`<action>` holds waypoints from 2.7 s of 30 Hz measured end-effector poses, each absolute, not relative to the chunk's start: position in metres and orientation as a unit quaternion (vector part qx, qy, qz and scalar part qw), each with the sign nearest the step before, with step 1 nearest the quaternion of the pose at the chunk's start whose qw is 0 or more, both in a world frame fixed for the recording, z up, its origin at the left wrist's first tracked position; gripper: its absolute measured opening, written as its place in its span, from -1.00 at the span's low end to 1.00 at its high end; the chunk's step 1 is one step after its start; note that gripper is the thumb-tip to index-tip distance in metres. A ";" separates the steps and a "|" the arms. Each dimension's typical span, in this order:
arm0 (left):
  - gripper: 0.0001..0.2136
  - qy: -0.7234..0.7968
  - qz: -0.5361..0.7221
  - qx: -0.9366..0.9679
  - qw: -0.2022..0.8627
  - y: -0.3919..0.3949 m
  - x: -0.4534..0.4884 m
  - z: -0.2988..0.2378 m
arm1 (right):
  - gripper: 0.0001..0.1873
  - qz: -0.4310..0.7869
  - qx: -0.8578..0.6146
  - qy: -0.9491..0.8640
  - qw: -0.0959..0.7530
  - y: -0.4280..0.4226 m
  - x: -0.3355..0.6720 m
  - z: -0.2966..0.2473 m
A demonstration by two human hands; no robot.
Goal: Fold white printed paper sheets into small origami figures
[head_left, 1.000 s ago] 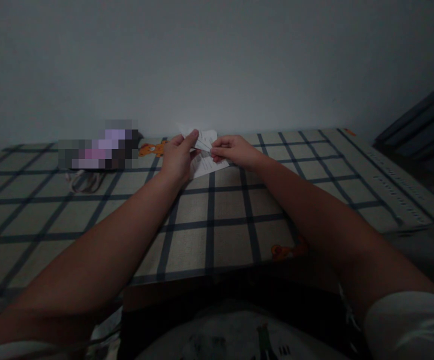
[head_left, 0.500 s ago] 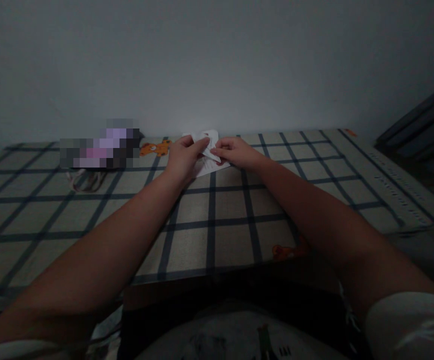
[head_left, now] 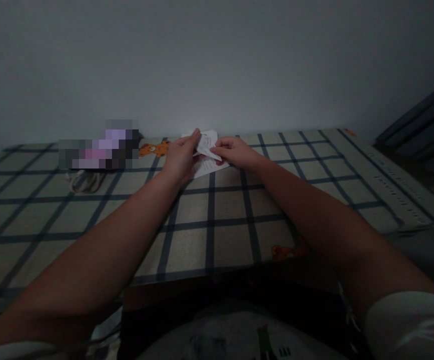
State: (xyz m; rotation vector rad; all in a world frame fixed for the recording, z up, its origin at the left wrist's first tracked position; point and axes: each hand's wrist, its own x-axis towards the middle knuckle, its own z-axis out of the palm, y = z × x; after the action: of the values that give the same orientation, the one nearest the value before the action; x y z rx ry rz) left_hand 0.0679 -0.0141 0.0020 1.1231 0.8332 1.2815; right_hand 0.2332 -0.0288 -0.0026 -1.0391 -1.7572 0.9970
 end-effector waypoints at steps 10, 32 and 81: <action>-0.85 0.336 0.541 0.487 0.598 -0.008 0.068 -0.003 | -0.92 0.372 -0.437 -0.661 0.483 -0.020 0.236 -0.007; -0.81 0.329 0.525 0.480 0.621 -0.014 0.069 -0.003 | -0.91 0.122 -0.391 -0.807 0.425 -0.025 0.242 -0.005; -0.83 0.317 0.528 0.602 0.508 -0.006 0.065 -0.011 | -0.73 0.301 -0.371 -0.696 0.535 -0.009 0.239 -0.009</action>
State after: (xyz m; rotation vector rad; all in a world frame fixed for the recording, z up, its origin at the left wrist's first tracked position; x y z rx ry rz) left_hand 0.0649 -0.0060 -0.0107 1.4502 0.7646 1.2719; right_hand 0.2391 -0.0095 -0.0095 -0.8841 -1.6589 0.7171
